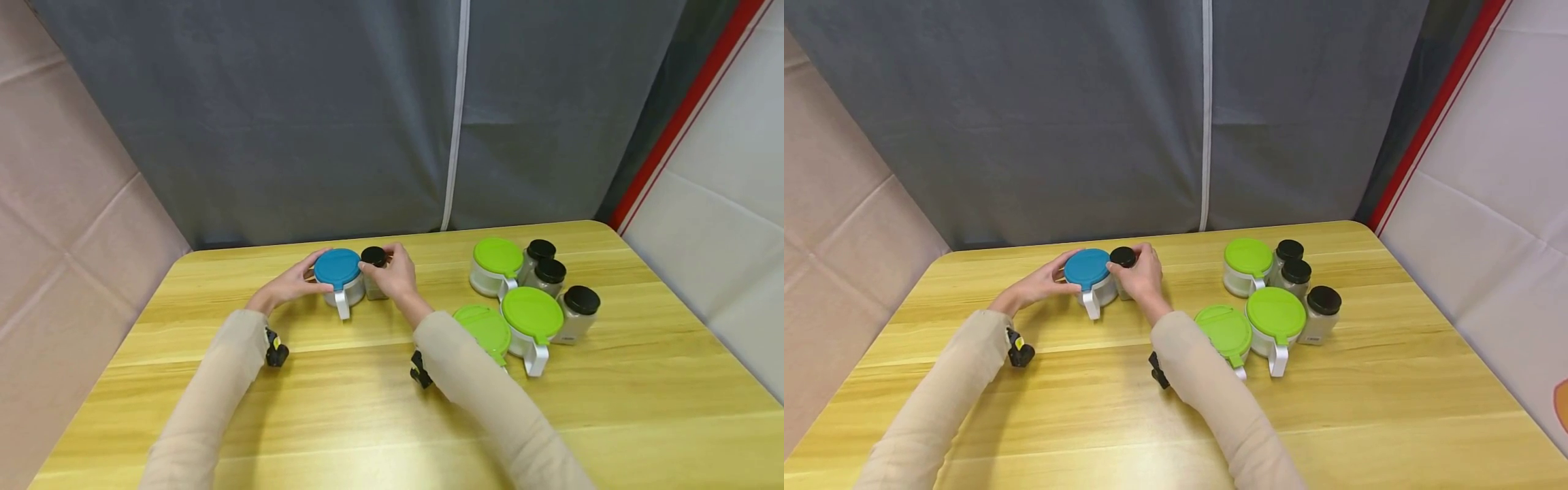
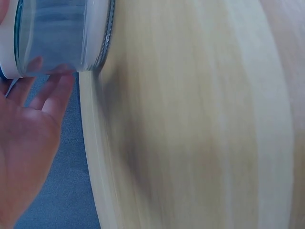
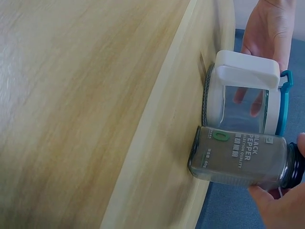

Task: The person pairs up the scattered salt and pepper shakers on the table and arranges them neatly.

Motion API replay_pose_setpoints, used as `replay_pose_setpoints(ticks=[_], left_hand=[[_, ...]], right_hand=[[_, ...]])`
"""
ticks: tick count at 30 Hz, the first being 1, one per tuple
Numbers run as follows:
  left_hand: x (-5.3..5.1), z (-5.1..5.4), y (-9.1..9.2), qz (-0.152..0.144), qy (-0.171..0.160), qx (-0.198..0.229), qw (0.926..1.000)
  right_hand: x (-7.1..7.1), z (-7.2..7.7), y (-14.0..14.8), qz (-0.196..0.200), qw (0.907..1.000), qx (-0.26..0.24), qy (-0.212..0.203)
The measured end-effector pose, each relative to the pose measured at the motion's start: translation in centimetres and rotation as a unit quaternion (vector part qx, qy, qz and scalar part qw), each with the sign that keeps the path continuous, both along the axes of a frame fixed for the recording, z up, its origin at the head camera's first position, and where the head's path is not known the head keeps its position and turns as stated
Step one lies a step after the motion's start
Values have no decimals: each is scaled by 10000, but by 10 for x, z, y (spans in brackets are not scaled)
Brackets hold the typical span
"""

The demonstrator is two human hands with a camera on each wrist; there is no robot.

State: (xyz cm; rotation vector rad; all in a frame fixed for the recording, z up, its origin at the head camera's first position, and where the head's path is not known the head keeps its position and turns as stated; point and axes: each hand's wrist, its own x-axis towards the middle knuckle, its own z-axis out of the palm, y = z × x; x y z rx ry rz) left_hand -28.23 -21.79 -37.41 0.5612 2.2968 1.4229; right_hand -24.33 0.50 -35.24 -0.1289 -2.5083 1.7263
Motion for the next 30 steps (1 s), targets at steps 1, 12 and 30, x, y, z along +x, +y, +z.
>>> replay_pose_setpoints(ticks=[1, 12, 30], left_hand=[[0, 0, 0, -13, -17, 19, 10000], [0, 3, 0, -59, -56, 40, 10000], [30, 72, 33, 477, 2026, 355, 9774]], right_hand=[[0, 0, 0, 17, 10000, 21, 30], [0, 1, 2, 155, 9997, 136, 105], [-22, 6, 20, 34, 9962, -549, 683]])
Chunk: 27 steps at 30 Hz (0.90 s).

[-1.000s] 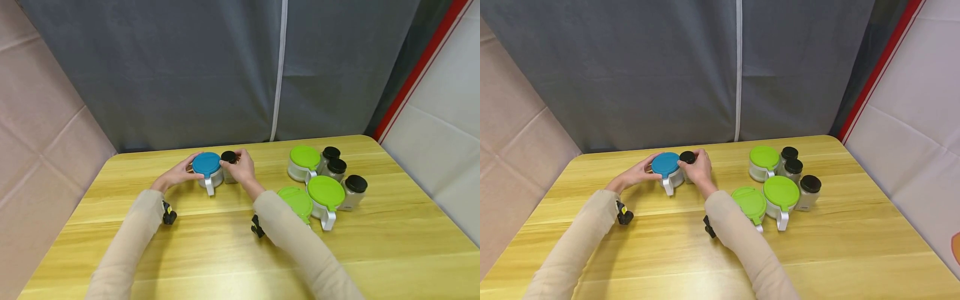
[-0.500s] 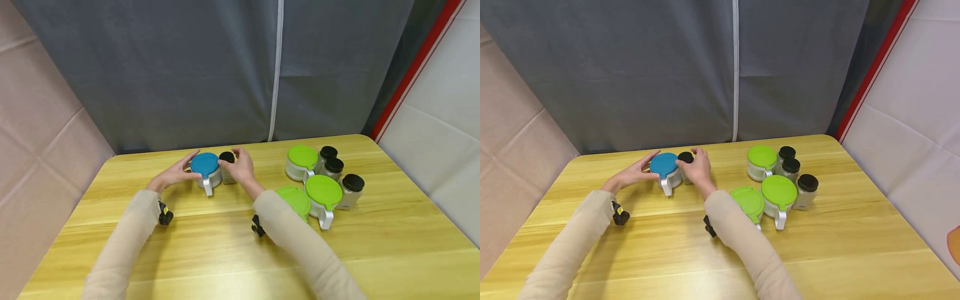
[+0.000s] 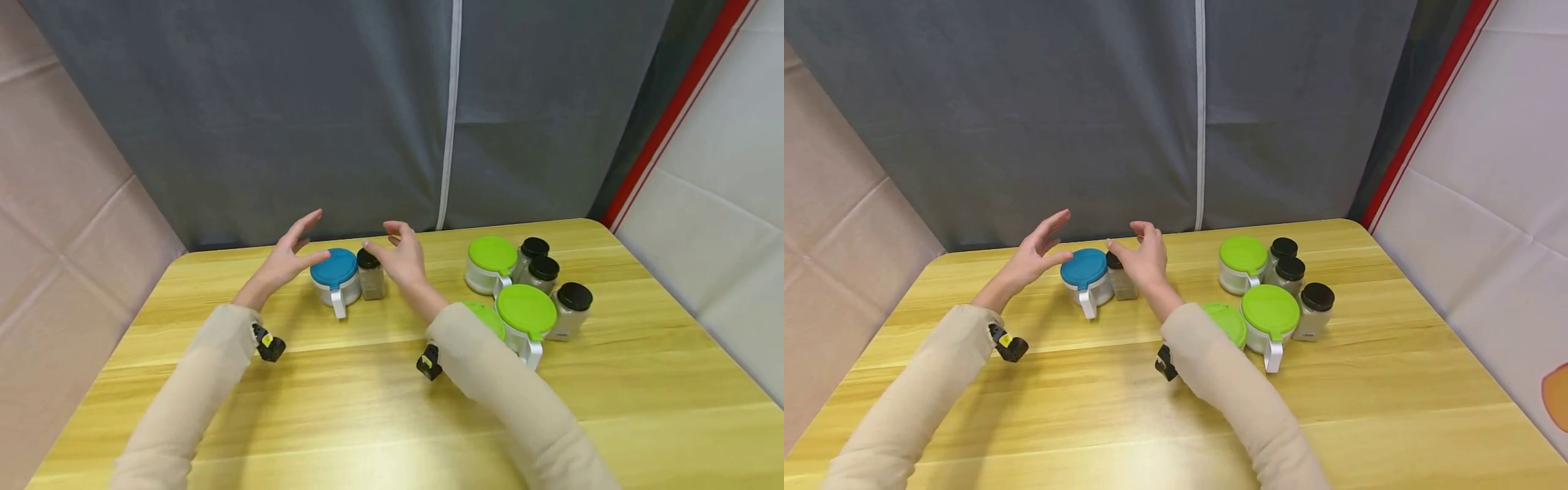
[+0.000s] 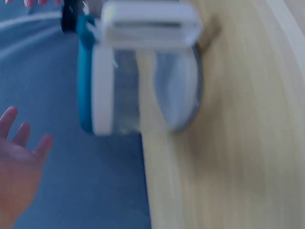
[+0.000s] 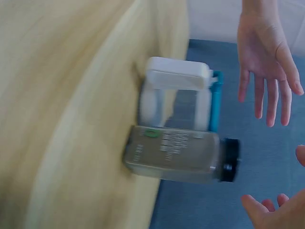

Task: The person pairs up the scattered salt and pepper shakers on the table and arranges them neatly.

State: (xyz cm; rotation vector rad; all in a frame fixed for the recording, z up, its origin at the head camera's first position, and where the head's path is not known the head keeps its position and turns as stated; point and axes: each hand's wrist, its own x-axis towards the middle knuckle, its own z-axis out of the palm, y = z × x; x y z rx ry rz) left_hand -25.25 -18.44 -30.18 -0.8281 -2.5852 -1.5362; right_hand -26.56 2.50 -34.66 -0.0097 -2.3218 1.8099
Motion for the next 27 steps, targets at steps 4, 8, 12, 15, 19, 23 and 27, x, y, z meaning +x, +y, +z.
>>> replay_pose_setpoints(ticks=[4, 8, 12, 15, 19, 23, 27], left_hand=[[7, 9, 11, 19, 261, 158, 9995], [14, 15, 19, -103, 319, 231, 9992], [19, 16, 24, -275, 308, 252, 9988], [22, 16, 26, -405, 306, 259, 9984], [27, 16, 29, -481, 265, 241, 9982], [32, 15, 33, -580, 240, 277, 9976], [37, 14, 38, -717, 191, 333, 9967]], right_hand=[[11, 19, 10, 105, 9998, -130, 141], [26, 35, 18, 183, 9995, -148, 198], [31, 37, 28, 392, 9986, -254, 262], [36, 41, 33, 444, 9985, -229, 242], [54, 59, 37, 503, 9984, -197, 177], [60, 63, 43, 625, 9975, -297, 159], [64, 64, 48, 658, 9970, -336, 210]])
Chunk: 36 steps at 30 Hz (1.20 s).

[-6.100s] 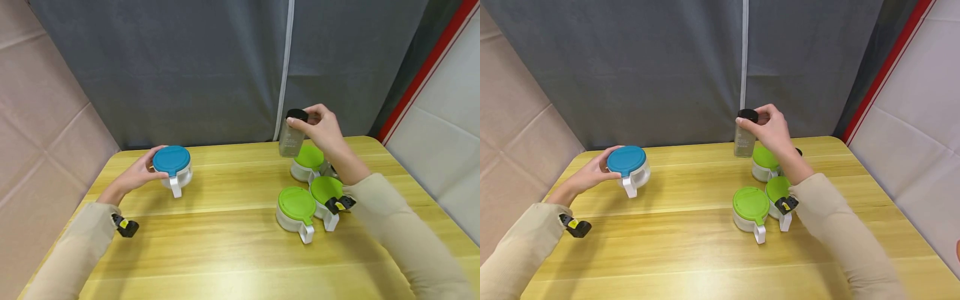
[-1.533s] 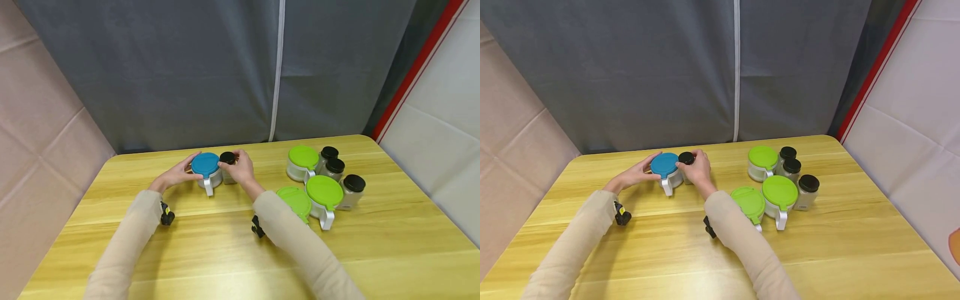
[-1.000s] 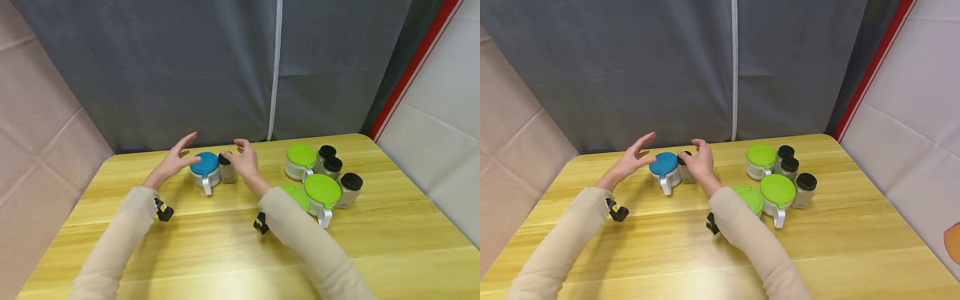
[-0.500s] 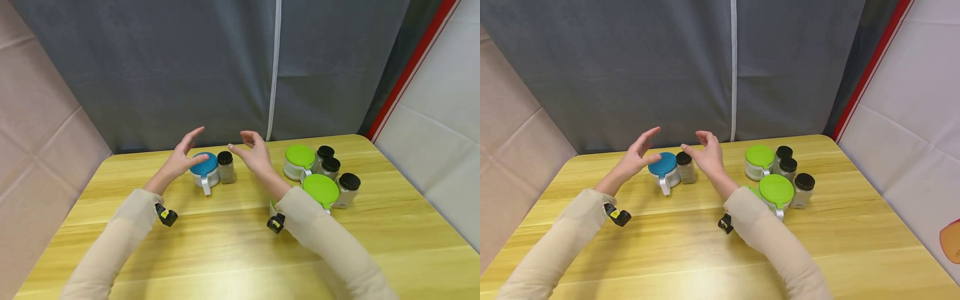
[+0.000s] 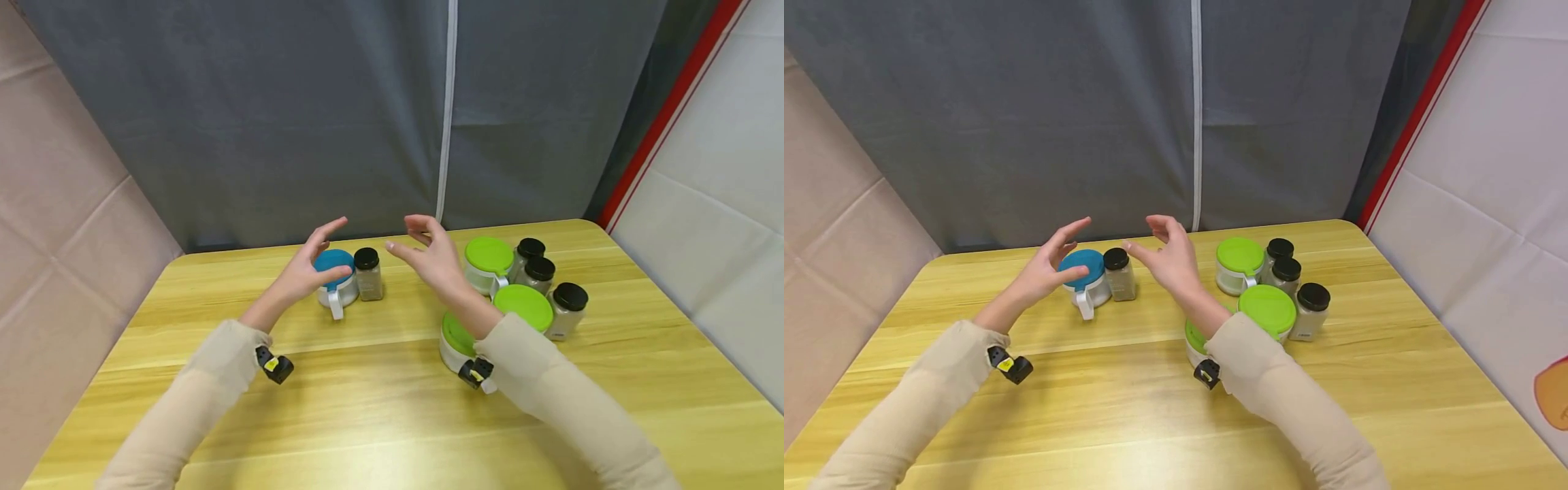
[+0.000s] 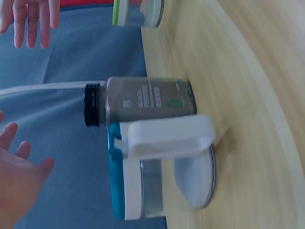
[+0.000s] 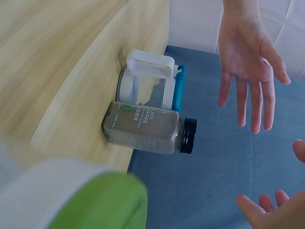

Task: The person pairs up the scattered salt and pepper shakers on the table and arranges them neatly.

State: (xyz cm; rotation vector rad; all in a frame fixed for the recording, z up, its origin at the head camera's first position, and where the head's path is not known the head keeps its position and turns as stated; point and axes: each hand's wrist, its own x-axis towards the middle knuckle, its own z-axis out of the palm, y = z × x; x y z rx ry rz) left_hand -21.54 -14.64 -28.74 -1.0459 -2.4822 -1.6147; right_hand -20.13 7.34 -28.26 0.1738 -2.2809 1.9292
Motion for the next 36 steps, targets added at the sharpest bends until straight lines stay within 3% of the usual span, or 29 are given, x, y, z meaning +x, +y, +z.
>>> replay_pose_setpoints(ticks=[13, 15, 20, 27, 31, 36], left_hand=[[17, -6, 13, -217, -575, 101, 9981], [20, -7, 16, -239, -523, 5, 9983], [26, -10, 26, -276, -271, -225, 9990], [29, -14, 37, -487, -26, -152, 9987], [33, -18, 44, -648, 6, -129, 9978], [41, -23, 53, -738, -199, -209, 9969]], right_hand=[[20, 3, 28, 68, 9988, 435, -234], [16, -5, 34, 62, 9983, 534, -209], [22, -5, 47, 97, 9974, 680, -223], [24, -9, 68, 115, 9954, 947, -2], [23, -10, 79, 77, 9941, 1079, 3], [22, -10, 93, 82, 9896, 1436, -11]])
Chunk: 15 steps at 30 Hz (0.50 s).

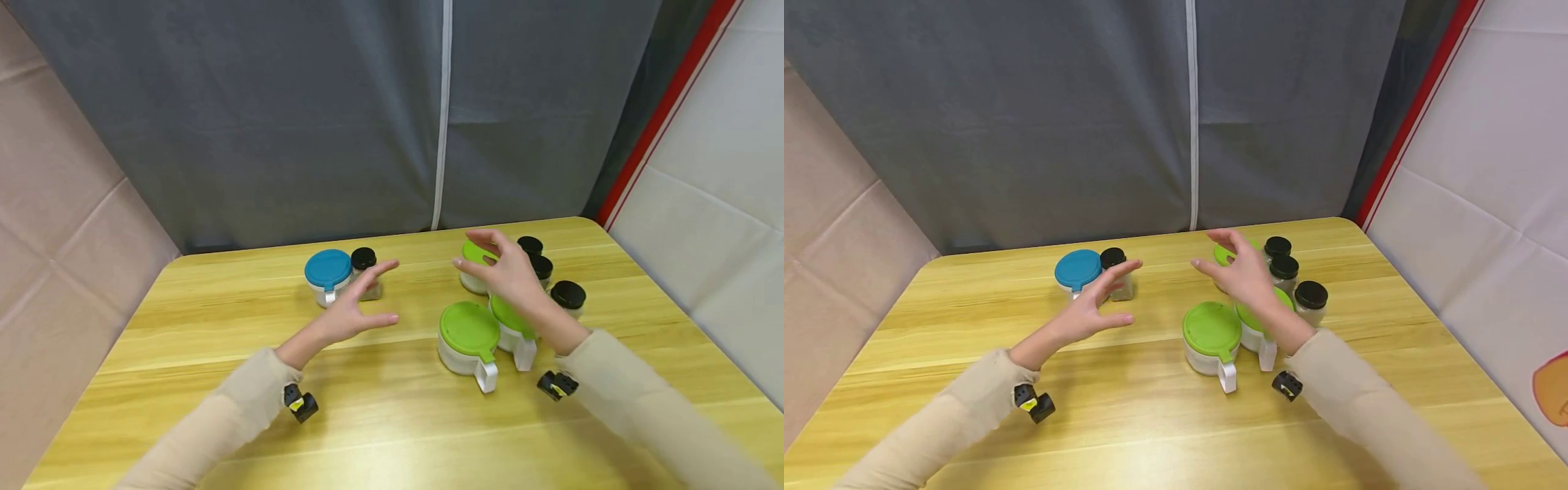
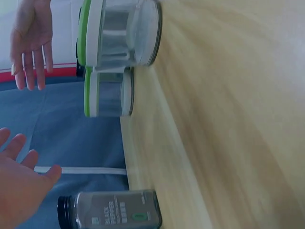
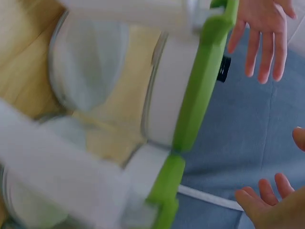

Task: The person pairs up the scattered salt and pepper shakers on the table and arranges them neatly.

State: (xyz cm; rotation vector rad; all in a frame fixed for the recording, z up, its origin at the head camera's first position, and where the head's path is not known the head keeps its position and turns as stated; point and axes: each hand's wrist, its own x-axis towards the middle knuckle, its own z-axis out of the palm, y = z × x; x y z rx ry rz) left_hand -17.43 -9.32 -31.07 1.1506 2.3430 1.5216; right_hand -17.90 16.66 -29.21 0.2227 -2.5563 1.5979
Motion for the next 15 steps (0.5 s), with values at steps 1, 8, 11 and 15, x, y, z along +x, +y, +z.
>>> replay_pose_setpoints(ticks=[1, 8, 11, 15], left_hand=[[1, -1, 2, -1, -43, -28, 10000], [7, -4, 11, -80, -154, -60, 9998], [10, -7, 15, -124, -205, -14, 9997], [14, -12, 23, -170, -362, 14, 9992]], right_hand=[[0, 1, 3, -3, 10000, 64, 0], [5, 4, 19, 66, 9995, 306, 27], [7, 5, 25, 167, 9993, 321, 4], [10, 5, 33, 348, 9989, 288, -78]])
